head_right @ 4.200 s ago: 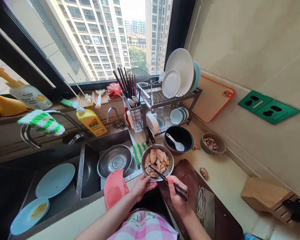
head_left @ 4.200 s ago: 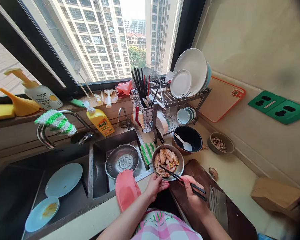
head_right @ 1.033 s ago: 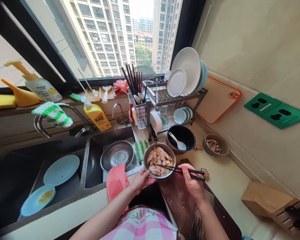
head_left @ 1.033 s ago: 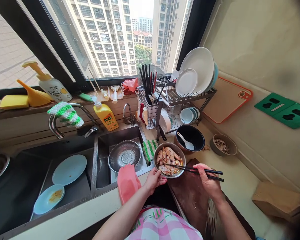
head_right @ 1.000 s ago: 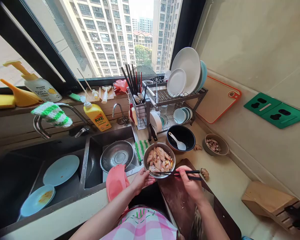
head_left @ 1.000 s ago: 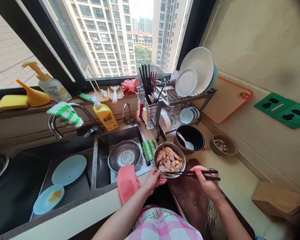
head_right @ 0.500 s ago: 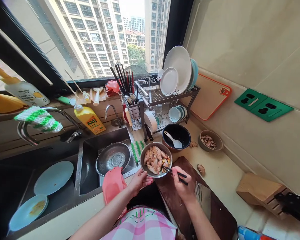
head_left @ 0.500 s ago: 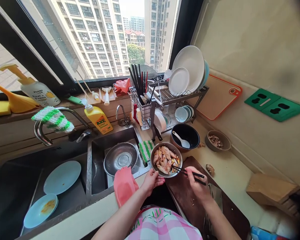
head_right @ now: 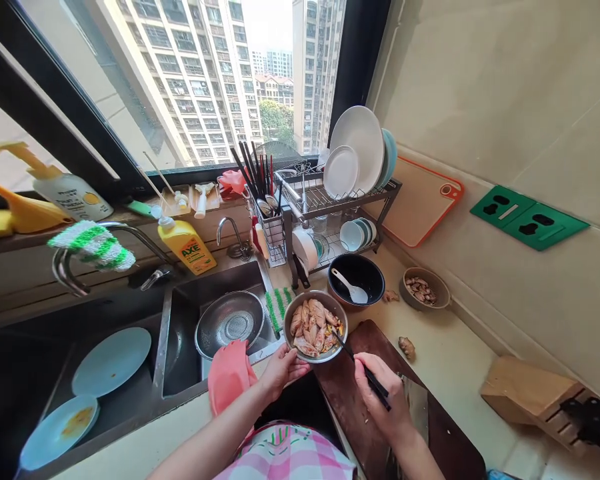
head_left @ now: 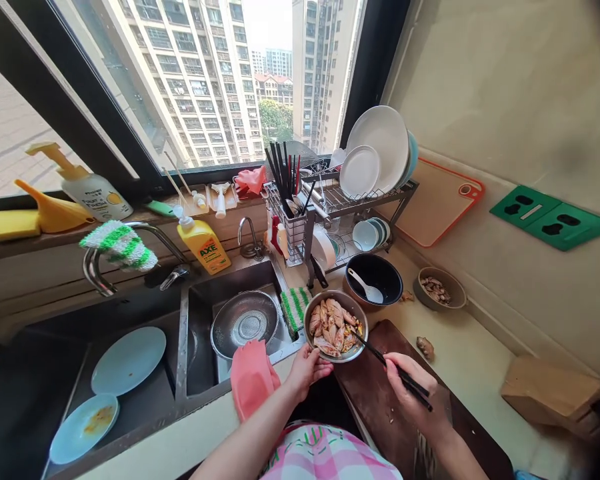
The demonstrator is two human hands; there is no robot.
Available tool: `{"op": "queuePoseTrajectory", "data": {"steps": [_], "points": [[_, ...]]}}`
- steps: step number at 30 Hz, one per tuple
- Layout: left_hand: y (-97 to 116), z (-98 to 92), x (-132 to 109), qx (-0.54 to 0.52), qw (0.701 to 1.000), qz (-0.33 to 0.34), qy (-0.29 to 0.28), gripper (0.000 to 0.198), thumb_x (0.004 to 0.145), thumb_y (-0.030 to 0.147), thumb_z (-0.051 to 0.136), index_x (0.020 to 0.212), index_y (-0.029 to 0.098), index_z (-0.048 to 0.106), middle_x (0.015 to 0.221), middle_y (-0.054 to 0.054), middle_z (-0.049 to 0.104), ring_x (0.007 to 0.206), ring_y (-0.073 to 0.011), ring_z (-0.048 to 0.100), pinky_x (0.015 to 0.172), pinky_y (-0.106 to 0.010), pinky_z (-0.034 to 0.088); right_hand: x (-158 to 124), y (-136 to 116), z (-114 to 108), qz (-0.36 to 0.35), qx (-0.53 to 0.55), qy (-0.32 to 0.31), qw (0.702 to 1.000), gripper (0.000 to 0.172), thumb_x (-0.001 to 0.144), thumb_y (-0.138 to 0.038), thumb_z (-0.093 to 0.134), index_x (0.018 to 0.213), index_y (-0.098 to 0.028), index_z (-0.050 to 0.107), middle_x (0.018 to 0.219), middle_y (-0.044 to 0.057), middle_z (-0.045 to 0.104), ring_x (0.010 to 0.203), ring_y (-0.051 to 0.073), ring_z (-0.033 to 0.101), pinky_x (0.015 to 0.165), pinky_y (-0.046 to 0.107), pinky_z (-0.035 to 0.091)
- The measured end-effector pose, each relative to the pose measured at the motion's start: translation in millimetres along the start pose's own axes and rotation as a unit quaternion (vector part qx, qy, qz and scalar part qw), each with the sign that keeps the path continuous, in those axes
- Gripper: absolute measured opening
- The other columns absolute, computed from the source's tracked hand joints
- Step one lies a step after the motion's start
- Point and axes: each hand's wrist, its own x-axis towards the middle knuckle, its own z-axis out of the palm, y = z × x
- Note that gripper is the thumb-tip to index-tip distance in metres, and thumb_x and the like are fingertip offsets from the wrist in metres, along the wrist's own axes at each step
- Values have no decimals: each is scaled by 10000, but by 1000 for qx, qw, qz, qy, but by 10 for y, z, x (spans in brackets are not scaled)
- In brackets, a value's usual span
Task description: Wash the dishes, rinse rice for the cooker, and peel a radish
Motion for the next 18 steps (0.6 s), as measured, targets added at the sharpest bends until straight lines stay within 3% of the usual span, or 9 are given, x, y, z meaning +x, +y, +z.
{"op": "queuePoseTrajectory", "data": {"steps": [5, 11, 14, 18], "points": [[-47, -13, -79, -5, 1000, -4, -10, 336, 804, 437, 638, 864, 213, 395, 713, -37, 696, 613, -163, 696, 621, -257, 538, 118, 74, 114, -73, -14, -20, 997, 255, 893, -203, 507, 1107, -226, 643, 1088, 74, 653, 976, 203, 650, 884, 322, 552], [-134, -215, -377, -22, 1000, -2, 0, 392, 763, 454, 681, 859, 211, 390, 754, -50, 707, 621, -181, 701, 588, -252, 533, 343, 566, 771, -149, -60, -65, 985, 354, 897, -161, 439, 1157, -235, 668, 1179, 96, 634, 1076, 226, 627, 905, 344, 543], [-176, -461, -642, -73, 995, 20, 64, 331, 801, 398, 664, 872, 205, 405, 782, -63, 709, 660, -177, 708, 611, -244, 544, 334, 788, 959, -151, -83, -124, 977, 440, 859, -85, 406, 1176, -255, 658, 1255, 76, 606, 1166, 227, 575, 943, 354, 519], [-337, -792, -1031, -140, 967, 50, 208, 222, 838, 235, 641, 908, 196, 434, 788, -77, 713, 666, -173, 706, 649, -273, 571, 293, 946, 991, -171, -100, -156, 968, 566, 795, 8, 342, 1193, -253, 648, 1279, 81, 590, 1195, 221, 554, 944, 344, 519]]}}
